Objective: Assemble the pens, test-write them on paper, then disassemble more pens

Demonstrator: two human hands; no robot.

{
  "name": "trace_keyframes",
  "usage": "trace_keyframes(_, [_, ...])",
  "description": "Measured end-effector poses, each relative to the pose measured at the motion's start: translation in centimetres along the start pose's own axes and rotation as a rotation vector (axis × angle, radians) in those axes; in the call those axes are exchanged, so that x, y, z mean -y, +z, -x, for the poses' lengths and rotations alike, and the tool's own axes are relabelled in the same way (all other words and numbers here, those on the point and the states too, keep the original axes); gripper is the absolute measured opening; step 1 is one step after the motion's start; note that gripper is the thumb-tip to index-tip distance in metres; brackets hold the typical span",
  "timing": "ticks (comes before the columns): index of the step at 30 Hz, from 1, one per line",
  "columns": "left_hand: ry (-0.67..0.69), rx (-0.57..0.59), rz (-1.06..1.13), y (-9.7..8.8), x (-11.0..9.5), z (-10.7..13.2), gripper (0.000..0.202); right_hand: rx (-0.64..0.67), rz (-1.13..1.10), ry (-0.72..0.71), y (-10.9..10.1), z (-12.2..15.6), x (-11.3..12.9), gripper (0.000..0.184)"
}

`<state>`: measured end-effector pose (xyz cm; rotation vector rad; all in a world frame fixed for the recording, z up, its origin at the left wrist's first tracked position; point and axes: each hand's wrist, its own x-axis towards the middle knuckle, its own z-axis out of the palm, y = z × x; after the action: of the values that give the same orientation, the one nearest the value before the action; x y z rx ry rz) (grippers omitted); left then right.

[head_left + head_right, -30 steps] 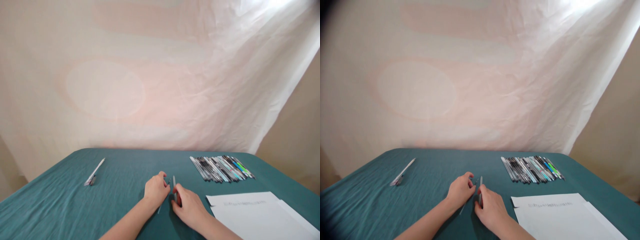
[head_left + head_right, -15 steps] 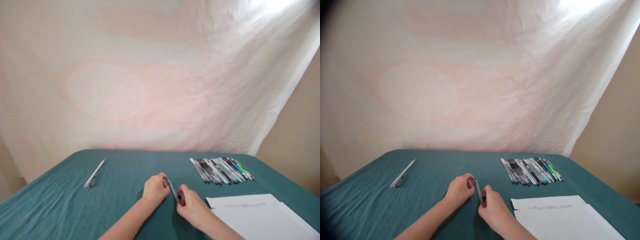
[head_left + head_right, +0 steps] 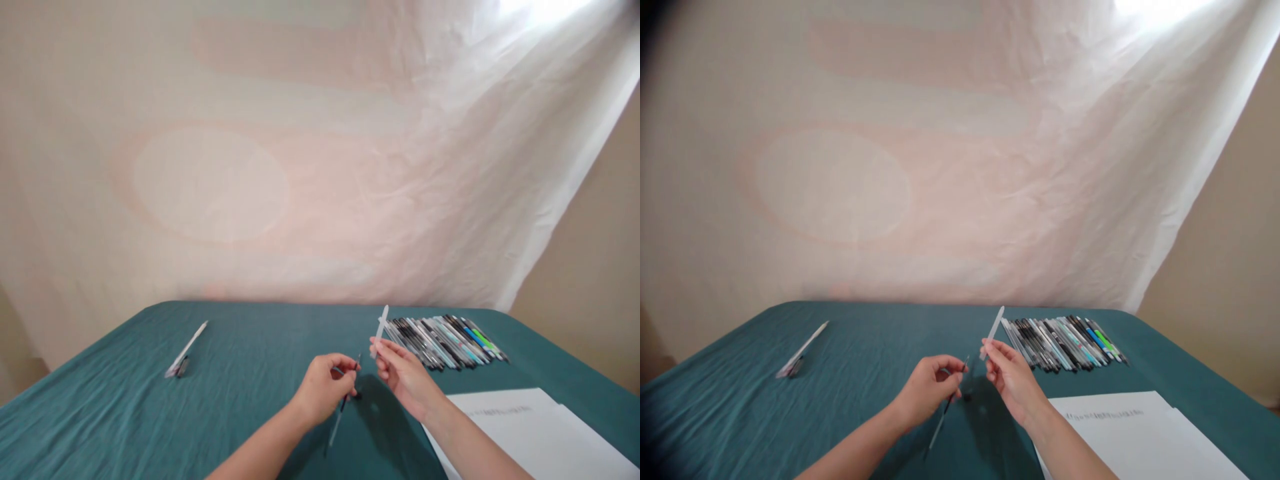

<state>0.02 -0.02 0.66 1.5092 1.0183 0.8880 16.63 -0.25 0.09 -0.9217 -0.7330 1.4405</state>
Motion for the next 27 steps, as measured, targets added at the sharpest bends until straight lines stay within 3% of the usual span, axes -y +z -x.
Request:
trace_keyframes(5, [-0.112, 0.064, 0.102, 0.6, -0.9, 0.9, 0.027, 0.029, -0.016, -0.026, -0.2, 0.0, 0.0, 0.022])
trace_keyframes(14, [-0.076, 0.054, 0.094, 0.5, 0.0, 0.4, 0.031, 0.077, 0.109, -0.044, 0.6, 0.7, 0.0, 0.024])
trace_keyframes(19, [-0.028, 0.008, 0.216, 0.4, 0.0, 0.2, 0.025, 0.114, 0.189, -0.048, 0.9, 1.3, -0.4, 0.026])
trace_keyframes(27, [-0.118, 0.064, 0.3, 0.6, -0.5, 0.9, 0.029, 0.158, 0.391, -0.07, 1.6, 2.0, -0.4, 0.026])
